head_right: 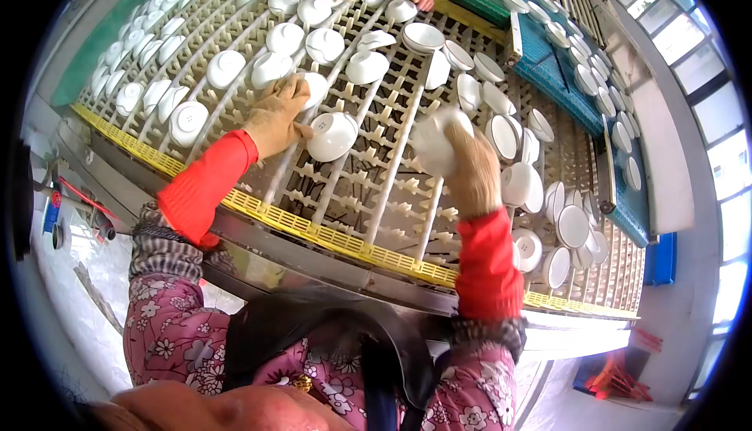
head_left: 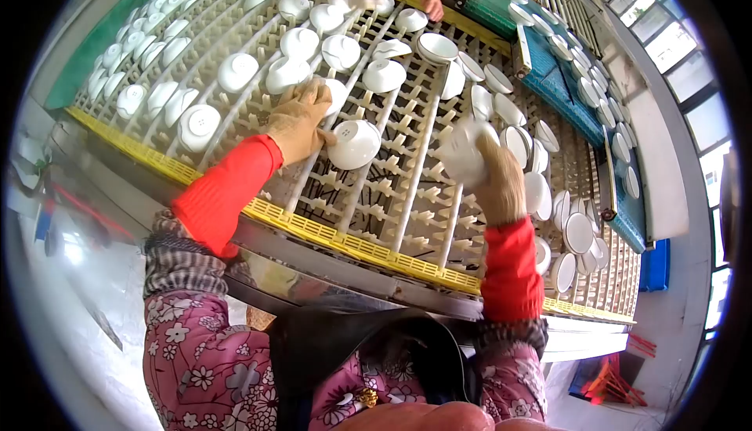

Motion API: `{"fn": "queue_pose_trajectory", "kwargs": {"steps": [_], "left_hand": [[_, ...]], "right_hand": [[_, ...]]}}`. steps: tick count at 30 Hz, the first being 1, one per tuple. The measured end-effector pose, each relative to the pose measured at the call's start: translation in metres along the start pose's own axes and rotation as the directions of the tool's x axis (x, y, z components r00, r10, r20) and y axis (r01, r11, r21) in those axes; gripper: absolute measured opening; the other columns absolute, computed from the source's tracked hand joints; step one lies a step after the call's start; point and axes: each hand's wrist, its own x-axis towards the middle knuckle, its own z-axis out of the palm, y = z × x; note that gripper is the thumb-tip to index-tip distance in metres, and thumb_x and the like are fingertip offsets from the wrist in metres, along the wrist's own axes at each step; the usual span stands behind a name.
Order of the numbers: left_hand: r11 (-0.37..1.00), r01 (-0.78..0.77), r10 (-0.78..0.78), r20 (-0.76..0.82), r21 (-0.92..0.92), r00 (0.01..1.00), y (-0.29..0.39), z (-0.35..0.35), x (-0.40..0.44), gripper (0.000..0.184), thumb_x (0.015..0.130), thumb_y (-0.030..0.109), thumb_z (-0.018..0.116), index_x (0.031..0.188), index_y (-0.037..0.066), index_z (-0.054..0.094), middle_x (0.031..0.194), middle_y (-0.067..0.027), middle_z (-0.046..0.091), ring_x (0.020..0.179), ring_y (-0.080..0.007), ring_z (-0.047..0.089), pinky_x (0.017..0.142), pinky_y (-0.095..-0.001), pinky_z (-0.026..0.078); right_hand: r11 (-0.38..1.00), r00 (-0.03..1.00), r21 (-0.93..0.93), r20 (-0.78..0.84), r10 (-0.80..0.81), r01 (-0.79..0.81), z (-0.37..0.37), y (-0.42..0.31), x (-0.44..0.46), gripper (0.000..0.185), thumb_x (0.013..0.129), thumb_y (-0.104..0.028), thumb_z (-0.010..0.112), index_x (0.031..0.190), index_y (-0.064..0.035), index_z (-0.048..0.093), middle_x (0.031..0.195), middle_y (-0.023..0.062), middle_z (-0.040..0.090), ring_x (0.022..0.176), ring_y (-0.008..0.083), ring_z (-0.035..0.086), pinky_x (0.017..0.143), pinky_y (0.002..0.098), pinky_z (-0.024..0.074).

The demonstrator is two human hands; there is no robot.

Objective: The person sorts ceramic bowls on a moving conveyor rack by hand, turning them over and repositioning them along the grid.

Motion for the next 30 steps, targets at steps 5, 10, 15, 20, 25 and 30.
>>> {"fn": "queue_pose_trajectory", "kwargs": {"steps": [5,10,15,20,25,30], "left_hand": [[0.995,-0.065,0.070,0.077,-0.069,0.995,-0.007,-0.024,0.000,0.059,0.094,0.029,0.085,0.139,-0.002,0.064,0.161,-0.0304,0.058,0.153,-0.0515,0.050,0.127,-0.0541,0.045],[0.992,-0.120,0.119,0.013,0.028,0.993,-0.025,-0.014,-0.008,0.061,0.096,0.032,0.084,0.142,-0.002,0.065,0.157,-0.0316,0.060,0.148,-0.0500,0.054,0.124,-0.0536,0.047],[0.999,-0.012,0.014,-0.052,0.040,0.999,0.026,-0.041,0.001,0.062,0.099,0.043,0.084,0.138,-0.004,0.071,0.146,-0.0254,0.071,0.136,-0.0412,0.065,0.118,-0.0485,0.051],[0.922,-0.380,0.366,-0.147,-0.081,0.919,0.122,-0.034,0.041,0.070,0.087,0.052,0.090,0.128,-0.002,0.073,0.125,-0.0148,0.073,0.121,-0.0287,0.066,0.113,-0.0467,0.052],[0.788,-0.590,0.614,-0.143,0.176,0.776,0.264,0.000,0.105,0.073,0.086,0.064,0.087,0.122,0.003,0.073,0.114,-0.0079,0.067,0.110,-0.0245,0.061,0.106,-0.0392,0.048],[0.751,-0.518,0.576,-0.022,0.409,0.817,0.348,0.050,0.168,0.039,0.101,0.046,0.076,0.121,0.013,0.083,0.123,-0.0064,0.076,0.130,-0.0255,0.063,0.118,-0.0418,0.041]], "right_hand": [[0.917,0.954,0.271,0.133,0.267,-0.294,0.080,-0.011,0.072,0.022,0.099,-0.013,0.083,0.114,-0.0023,0.071,0.116,0.0201,0.081,0.102,0.0357,0.081,0.090,0.0433,0.0648],[0.305,0.676,0.686,0.368,0.638,-0.661,0.061,0.017,0.022,0.029,0.110,-0.024,0.075,0.130,-0.0024,0.080,0.111,0.0025,0.081,0.103,0.0171,0.074,0.089,0.0322,0.0601],[0.719,0.740,-0.193,-0.057,0.671,-0.667,-0.056,0.050,-0.050,0.049,0.105,-0.027,0.079,0.145,0.0007,0.075,0.112,0.0105,0.082,0.095,0.0164,0.072,0.089,0.0329,0.0582],[0.582,0.701,-0.429,-0.203,0.684,-0.691,-0.124,0.097,-0.118,0.090,0.087,-0.046,0.092,0.156,0.0039,0.065,0.156,0.0294,0.067,0.143,0.0443,0.066,0.123,0.0478,0.0513],[0.651,0.716,-0.401,-0.016,0.698,-0.644,-0.127,0.066,-0.095,0.083,0.083,-0.046,0.095,0.149,-0.0007,0.071,0.143,0.0268,0.076,0.136,0.0403,0.070,0.125,0.0508,0.0466],[0.654,0.735,-0.422,-0.045,0.677,-0.628,-0.081,0.089,-0.105,0.056,0.091,-0.056,0.084,0.102,-0.0012,0.085,0.087,0.0217,0.081,0.085,0.0445,0.080,0.083,0.0518,0.0625]]}}
